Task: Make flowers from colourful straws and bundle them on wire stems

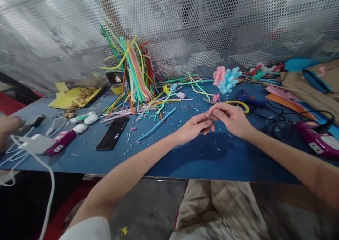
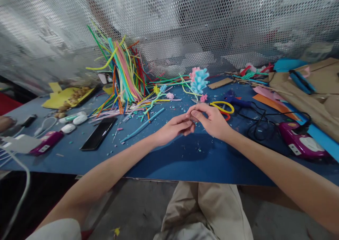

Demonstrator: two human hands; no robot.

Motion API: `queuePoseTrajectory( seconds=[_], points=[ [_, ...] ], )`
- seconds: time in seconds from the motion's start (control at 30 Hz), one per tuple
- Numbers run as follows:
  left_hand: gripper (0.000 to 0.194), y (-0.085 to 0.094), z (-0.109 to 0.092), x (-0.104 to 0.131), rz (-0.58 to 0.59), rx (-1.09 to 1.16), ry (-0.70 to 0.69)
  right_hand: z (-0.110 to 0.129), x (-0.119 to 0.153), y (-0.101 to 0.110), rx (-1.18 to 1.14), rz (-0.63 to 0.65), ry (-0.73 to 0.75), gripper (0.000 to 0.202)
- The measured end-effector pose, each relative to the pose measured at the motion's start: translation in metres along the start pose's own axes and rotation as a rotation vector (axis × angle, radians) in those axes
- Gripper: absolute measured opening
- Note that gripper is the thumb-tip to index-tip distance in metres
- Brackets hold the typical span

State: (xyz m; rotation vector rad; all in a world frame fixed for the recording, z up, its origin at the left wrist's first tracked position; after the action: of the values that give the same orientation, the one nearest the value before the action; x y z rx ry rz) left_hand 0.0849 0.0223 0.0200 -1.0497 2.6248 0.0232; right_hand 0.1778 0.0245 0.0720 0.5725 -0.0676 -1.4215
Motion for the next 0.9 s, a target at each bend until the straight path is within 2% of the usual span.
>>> queuePoseTrajectory(
  seconds=[0.1,0.23,0.3,0.43,0.53,0.73,0.9],
  points=[
    [0.032,0.003,-0.014,-0.002,-0.018,-0.038,-0.081,0.007,-0.001,0.005,0.039,-0.033,0.053,0.024],
    [0.037,0.019,-0.026,-0.001,-0.128,-0.082,-0.119,0.006,-0.008,0.044,0.331,-0.28,0.128,0.025],
    [0.034,0.031,-0.029,-0.001,-0.195,-0.056,-0.137,-0.006,-0.015,0.069,0.52,-0.414,0.107,0.023],
    [0.03,0.054,-0.032,0.0,-0.321,0.005,-0.203,-0.046,-0.032,0.096,0.787,-0.452,-0.059,0.022],
    [0.029,0.064,-0.032,0.001,-0.345,0.011,-0.233,-0.062,-0.036,0.093,0.867,-0.399,-0.122,0.022],
    [0.025,0.074,-0.027,0.002,-0.394,0.043,-0.261,-0.068,-0.051,0.063,1.011,-0.246,-0.148,0.03],
    [0.037,0.081,-0.028,0.003,-0.428,0.022,-0.286,-0.081,-0.077,0.043,1.107,-0.106,-0.133,0.042]
  ],
)
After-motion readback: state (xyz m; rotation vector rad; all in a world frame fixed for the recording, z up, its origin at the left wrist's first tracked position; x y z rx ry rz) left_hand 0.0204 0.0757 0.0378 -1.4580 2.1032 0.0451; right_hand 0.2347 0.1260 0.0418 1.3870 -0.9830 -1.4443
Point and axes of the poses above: each hand's wrist, its own x-axis away from the middle knuckle, its own y-axis out of the back of the hand, z = x × y, the point moved 10 cm from there along -x, towards the middle knuckle, and after that the axes turned 14 degrees about -y, right-handed, at the moved point
